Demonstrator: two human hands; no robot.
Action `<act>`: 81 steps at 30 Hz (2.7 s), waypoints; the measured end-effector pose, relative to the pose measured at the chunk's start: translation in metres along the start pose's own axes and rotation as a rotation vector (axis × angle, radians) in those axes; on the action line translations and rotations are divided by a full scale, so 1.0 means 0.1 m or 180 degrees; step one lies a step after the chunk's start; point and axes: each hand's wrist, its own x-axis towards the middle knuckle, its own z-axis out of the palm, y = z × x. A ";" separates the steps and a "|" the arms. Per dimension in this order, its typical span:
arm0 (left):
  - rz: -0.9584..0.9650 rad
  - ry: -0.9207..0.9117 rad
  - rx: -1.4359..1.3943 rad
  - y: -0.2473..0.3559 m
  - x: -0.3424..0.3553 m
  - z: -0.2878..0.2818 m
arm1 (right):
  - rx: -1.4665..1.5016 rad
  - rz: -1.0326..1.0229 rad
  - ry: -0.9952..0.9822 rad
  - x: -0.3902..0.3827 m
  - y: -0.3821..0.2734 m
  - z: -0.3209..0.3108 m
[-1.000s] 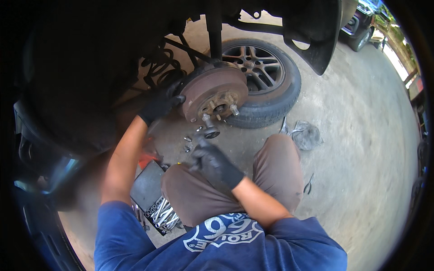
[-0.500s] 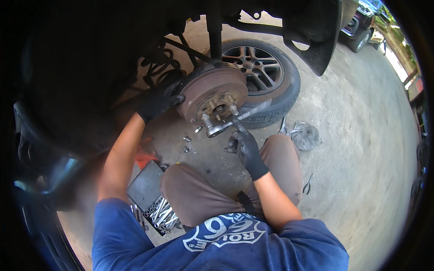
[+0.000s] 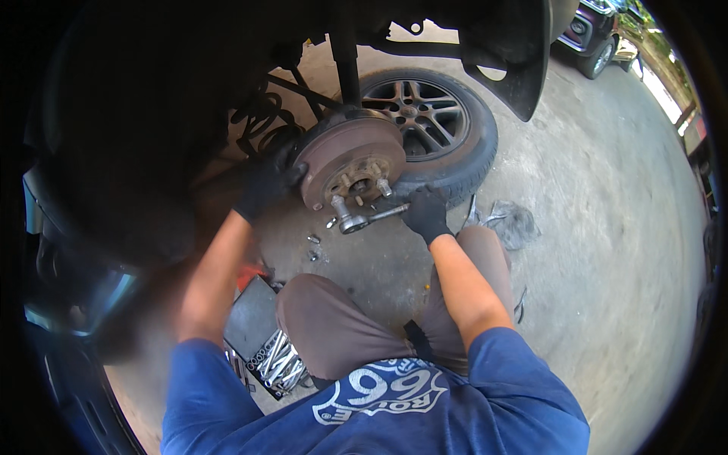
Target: The person works on a car's rear wheel hub and brake assembly, using a socket wrench to loosen and tighten bolts on the brake rotor and caliper. The person moves around the vehicle, retrieves tools, and continues adjusting components on the brake system.
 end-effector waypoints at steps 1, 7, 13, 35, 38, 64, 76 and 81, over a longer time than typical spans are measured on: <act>-0.0021 0.0252 0.0097 0.02 -0.02 0.10 | 0.0368 0.0130 0.0029 0.06 -0.01 0.15; 0.0721 0.1725 0.1437 -0.08 0.01 0.59 | 0.1030 0.0667 0.0883 -0.02 -0.20 0.70; -0.0002 0.1258 0.1327 -0.21 0.05 0.59 | 0.1493 0.1200 0.0701 -0.19 -0.42 0.87; -0.0494 0.0344 0.3110 0.12 -0.03 0.44 | 0.2472 0.0824 -0.1883 -0.20 -1.22 -1.04; -0.0034 0.0880 0.2613 0.55 -0.03 0.28 | 0.2284 0.1100 -0.2101 -0.11 -1.06 -1.82; 0.0190 -0.1945 0.0731 4.61 2.58 2.19 | 0.2248 0.4498 -0.0473 0.17 5.04 -7.12; -0.1542 -0.1807 -0.1086 6.00 7.37 3.75 | 0.2097 0.3845 -0.0686 3.66 7.41 -6.54; -0.1686 -0.1715 -0.0557 5.22 9.33 3.32 | 0.0104 0.1237 -0.2543 3.21 8.30 -5.90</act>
